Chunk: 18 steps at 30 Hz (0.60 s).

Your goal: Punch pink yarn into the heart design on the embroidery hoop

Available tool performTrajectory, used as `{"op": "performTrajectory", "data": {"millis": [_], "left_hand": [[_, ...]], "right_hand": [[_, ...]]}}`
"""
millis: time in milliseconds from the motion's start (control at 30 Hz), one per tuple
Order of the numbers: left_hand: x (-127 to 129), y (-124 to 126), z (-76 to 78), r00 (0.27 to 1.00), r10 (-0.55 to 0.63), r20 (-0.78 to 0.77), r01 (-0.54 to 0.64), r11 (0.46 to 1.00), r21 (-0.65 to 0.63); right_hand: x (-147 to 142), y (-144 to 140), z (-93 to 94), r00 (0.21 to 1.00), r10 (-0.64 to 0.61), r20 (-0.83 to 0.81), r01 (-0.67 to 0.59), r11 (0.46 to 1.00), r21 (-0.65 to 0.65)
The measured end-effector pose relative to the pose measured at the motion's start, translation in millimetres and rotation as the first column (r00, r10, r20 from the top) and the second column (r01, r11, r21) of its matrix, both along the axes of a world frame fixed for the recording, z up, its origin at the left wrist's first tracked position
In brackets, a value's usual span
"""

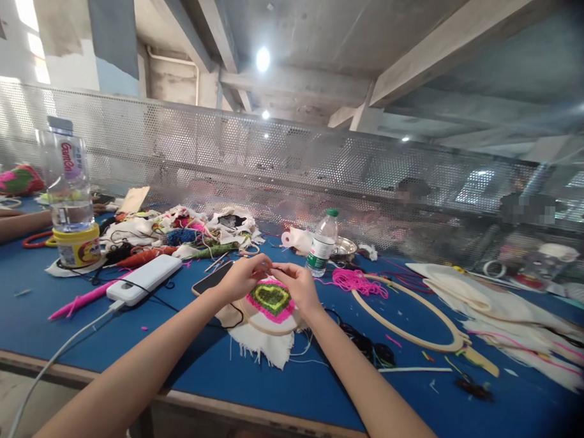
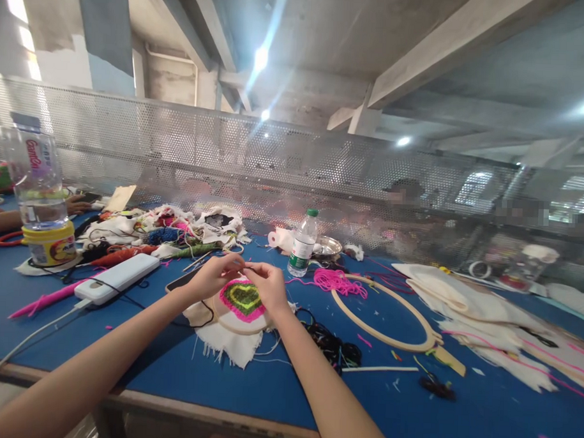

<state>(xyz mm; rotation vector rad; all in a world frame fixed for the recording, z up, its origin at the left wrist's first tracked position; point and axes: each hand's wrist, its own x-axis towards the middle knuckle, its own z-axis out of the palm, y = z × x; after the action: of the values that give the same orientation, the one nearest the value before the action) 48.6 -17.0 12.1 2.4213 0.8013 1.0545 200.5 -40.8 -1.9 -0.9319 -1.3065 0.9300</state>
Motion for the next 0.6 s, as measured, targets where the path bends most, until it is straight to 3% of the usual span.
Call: {"op": "performTrajectory", "data": {"millis": [433,600], "left_hand": [[-1.7,-2.8,3.3,0.998,0.020,-0.067,-0.014,0.997,0.081],[-4.4,-5.2,5.1,0.987,0.093,-0.131,-0.079,0.991,0.109]], "right_hand": [[-4.3,-1.8,2.4,0.999,-0.024,0.048,0.022,0.998,0.055],[-6.8,0.6,2.2,0.998,-0.009,0.059,0.008,1.000,0.007]]}}
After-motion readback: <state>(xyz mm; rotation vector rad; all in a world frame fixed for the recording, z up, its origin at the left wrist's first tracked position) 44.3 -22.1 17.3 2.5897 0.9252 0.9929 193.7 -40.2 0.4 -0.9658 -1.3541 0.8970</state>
